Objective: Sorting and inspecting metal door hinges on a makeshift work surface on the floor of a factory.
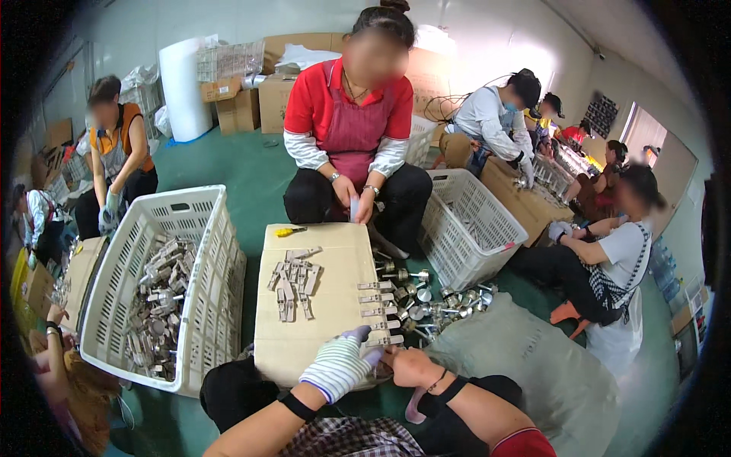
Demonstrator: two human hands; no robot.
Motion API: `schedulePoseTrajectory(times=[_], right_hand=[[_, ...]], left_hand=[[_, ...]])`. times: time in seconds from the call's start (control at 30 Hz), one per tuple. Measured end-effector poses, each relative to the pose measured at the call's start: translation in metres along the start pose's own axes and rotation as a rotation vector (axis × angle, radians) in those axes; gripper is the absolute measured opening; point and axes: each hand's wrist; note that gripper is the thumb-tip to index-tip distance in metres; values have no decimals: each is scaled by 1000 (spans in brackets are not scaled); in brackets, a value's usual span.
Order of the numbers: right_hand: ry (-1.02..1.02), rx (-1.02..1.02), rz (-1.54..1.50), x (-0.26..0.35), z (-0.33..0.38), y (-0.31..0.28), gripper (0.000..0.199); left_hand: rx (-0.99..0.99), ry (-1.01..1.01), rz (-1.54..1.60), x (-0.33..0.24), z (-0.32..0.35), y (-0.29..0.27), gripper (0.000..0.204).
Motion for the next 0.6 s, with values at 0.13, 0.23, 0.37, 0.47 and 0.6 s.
schedulePoseTrajectory(times=[0.13,0.23,0.37,0.47,0.6], right_hand=[[-16,32,-11,-1,-6,1,51],[-56,-88,-67,-2,-4,5,51],[-36,-59,-93,-3,-9,9,49],[-74,-98,-82,-9,-8,17,49],[-81,-92,-72,-2,-4,10,48]], left_hand=[[194,107,-544,14,11,16,81],[262,128,-618,21,19,37,85],[97,220,-636,46,13,57,88],[89,121,-553,44,6,70,88],[49,-8,-564,36,4,73,89]])
Point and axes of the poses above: each hand's wrist, its own z-axis away from the middle knuckle, its own y-axis out of the palm, x = y × z, and after that the axes turned 5 degrees about -y, right-handed
